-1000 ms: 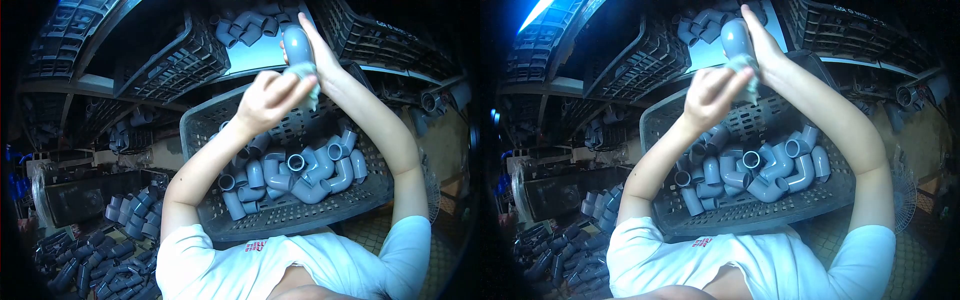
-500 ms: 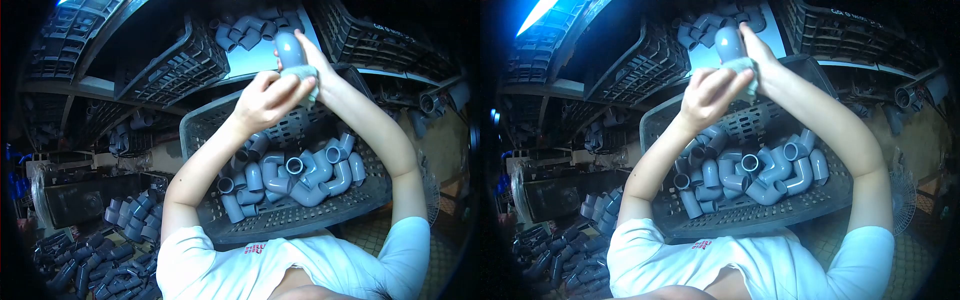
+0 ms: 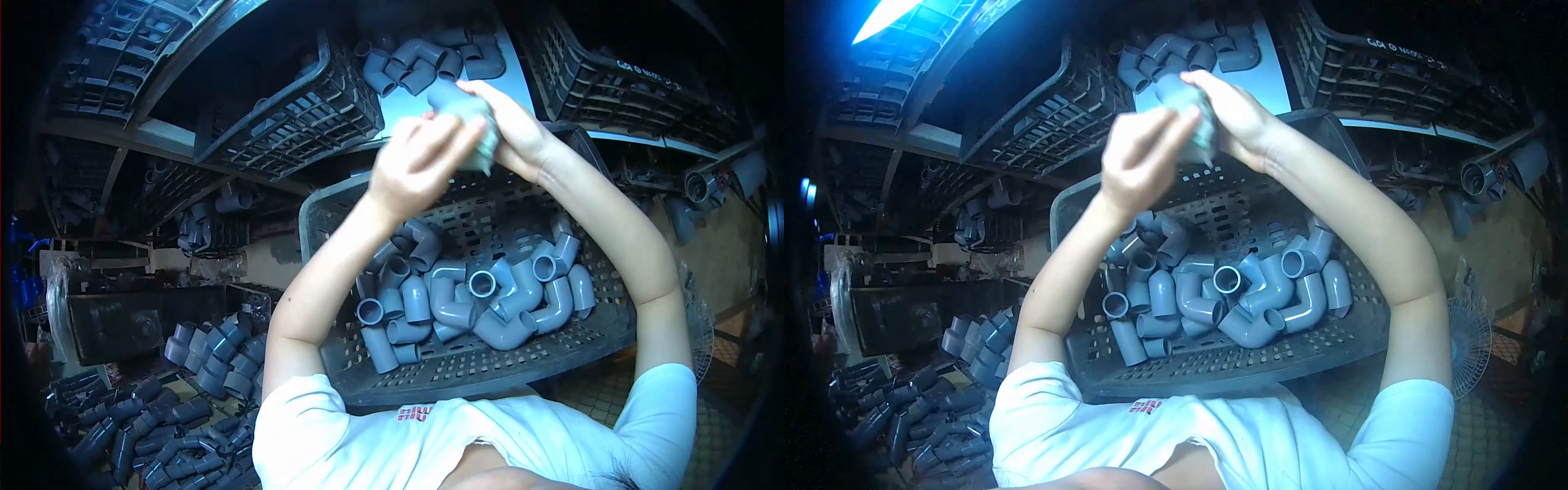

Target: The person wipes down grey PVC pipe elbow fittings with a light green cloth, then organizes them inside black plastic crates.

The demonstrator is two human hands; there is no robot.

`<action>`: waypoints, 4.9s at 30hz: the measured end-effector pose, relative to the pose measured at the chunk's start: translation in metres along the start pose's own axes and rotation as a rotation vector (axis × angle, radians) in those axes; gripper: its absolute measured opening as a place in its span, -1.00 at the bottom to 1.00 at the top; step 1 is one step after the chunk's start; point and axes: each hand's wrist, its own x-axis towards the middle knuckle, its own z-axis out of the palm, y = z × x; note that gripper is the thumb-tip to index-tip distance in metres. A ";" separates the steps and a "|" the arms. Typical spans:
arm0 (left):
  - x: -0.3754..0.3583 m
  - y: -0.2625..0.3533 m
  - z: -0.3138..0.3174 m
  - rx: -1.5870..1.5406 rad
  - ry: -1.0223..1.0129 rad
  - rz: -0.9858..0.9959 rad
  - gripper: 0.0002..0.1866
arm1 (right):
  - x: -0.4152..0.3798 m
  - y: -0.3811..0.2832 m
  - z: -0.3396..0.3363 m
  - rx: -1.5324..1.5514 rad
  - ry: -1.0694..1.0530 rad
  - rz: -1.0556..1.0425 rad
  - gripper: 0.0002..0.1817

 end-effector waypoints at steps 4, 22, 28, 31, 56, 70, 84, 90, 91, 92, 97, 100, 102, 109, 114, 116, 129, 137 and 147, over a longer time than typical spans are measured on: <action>0.010 0.007 -0.007 0.018 -0.081 0.094 -0.43 | -0.010 -0.003 0.005 -0.003 0.068 0.053 -0.47; 0.002 -0.011 0.006 -0.080 0.080 -0.186 -0.40 | 0.007 0.011 -0.002 -0.254 0.185 -0.270 -0.52; 0.002 -0.022 0.013 -0.042 0.094 -0.075 -0.46 | 0.006 0.004 0.003 0.112 0.014 -0.104 -0.48; -0.005 -0.024 0.012 -0.089 0.096 -0.213 -0.42 | 0.010 0.007 0.004 0.073 0.021 -0.207 -0.57; 0.004 -0.002 0.004 -0.125 0.023 -0.032 -0.49 | 0.008 -0.008 -0.019 -0.114 0.191 -0.211 -0.52; 0.007 -0.007 -0.002 0.016 0.059 0.039 -0.46 | -0.002 -0.003 0.000 0.031 0.254 -0.092 -0.59; 0.008 -0.012 -0.009 -0.050 0.069 0.074 -0.49 | -0.010 0.012 -0.001 0.033 0.141 0.087 -0.57; -0.001 -0.021 0.000 -0.062 0.021 -0.046 -0.51 | -0.011 -0.016 0.002 -0.176 0.010 0.226 -0.44; 0.000 -0.020 0.001 -0.105 0.014 -0.044 -0.50 | -0.009 -0.012 -0.001 -0.133 -0.008 0.199 -0.31; -0.001 -0.016 0.003 -0.141 -0.008 -0.044 -0.50 | -0.006 -0.011 -0.004 -0.136 -0.010 0.199 -0.31; 0.007 -0.010 -0.002 -0.172 -0.005 0.072 -0.49 | -0.004 -0.016 0.000 -0.232 0.116 0.091 -0.15; 0.007 -0.018 -0.005 -0.142 -0.013 0.008 -0.47 | -0.003 -0.016 -0.004 -0.305 0.177 0.147 -0.25; 0.010 -0.020 0.000 -0.170 0.115 -0.188 -0.45 | -0.005 -0.020 -0.008 -0.310 0.040 0.225 -0.30; 0.025 0.009 -0.027 -0.076 -0.525 -0.191 -0.80 | 0.045 -0.033 -0.042 -0.142 0.316 0.137 -0.19; 0.037 0.028 -0.066 -0.069 -0.842 -0.184 -0.88 | 0.134 -0.051 -0.028 -0.456 0.335 -0.108 -0.33; 0.036 0.036 -0.070 -0.100 -0.924 -0.191 -0.87 | 0.189 -0.050 -0.029 -0.793 0.296 -0.359 -0.31; 0.018 0.047 -0.077 -0.146 -1.117 -0.240 -0.89 | 0.284 -0.049 0.004 -2.098 -0.078 -0.743 -0.17; 0.024 0.028 -0.081 -0.087 -1.191 -0.413 -0.89 | 0.122 -0.056 0.078 -1.597 -0.330 -1.029 -0.77; 0.007 0.007 -0.082 0.100 -0.817 -0.441 -0.87 | -0.194 -0.057 0.185 -1.660 -0.151 -0.420 -0.74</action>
